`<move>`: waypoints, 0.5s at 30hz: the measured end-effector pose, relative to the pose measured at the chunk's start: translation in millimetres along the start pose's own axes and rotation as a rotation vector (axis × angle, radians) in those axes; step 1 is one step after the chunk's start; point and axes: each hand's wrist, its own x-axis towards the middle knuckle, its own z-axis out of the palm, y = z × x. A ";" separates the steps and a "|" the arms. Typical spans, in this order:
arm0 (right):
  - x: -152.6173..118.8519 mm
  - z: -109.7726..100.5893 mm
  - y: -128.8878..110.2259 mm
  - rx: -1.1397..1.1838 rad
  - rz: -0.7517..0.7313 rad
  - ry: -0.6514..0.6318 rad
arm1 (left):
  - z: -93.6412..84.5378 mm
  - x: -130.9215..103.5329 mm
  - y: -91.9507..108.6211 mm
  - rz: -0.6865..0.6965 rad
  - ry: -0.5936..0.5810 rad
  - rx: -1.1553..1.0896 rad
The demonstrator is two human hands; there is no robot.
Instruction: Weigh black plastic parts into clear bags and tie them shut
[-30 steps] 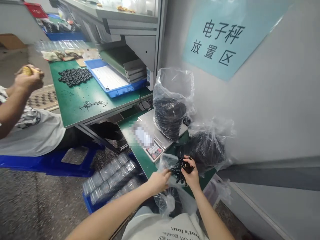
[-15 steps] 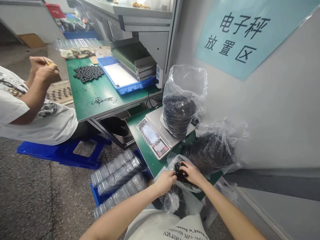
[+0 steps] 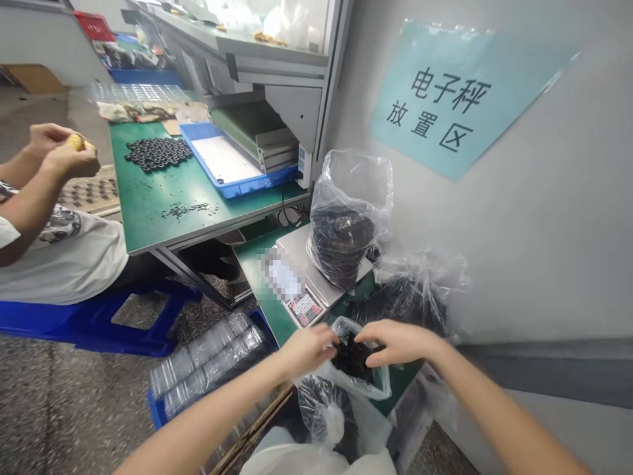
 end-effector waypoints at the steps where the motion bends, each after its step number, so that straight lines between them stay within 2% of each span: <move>1: -11.2 -20.7 -10.0 0.014 -0.024 0.007 | -23.1 6.5 -0.6 -0.017 0.101 -0.005; 2: -22.1 -42.2 -20.6 0.042 -0.047 0.027 | -47.7 13.6 -0.9 -0.032 0.200 -0.011; 4: -40.6 -84.6 -41.9 0.206 -0.052 0.164 | -96.8 29.4 0.4 -0.049 0.389 -0.011; 5: -47.1 -104.4 -51.9 0.202 -0.080 0.238 | -119.0 37.5 1.9 -0.045 0.500 -0.005; 6: -51.1 -122.6 -60.8 0.168 -0.119 0.310 | -138.3 45.6 3.8 -0.003 0.669 0.011; 8: -49.5 -153.9 -74.2 0.125 -0.212 0.492 | -167.0 60.9 7.9 0.076 0.845 0.073; 9: -43.5 -167.1 -78.3 0.120 -0.264 0.638 | -176.1 67.9 9.5 0.106 0.856 0.128; 10: -34.0 -178.8 -80.6 0.121 -0.285 0.794 | -182.3 74.4 10.5 0.127 0.811 0.198; 12: -5.9 -197.5 -80.2 0.114 -0.229 1.061 | -187.8 85.9 10.9 0.136 0.625 0.372; 13: 11.1 -204.0 -78.0 0.082 -0.115 1.083 | -188.4 90.8 10.5 0.127 0.520 0.462; 15: 45.7 -210.7 -71.5 0.022 -0.007 0.992 | -187.8 98.9 9.8 0.091 0.379 0.612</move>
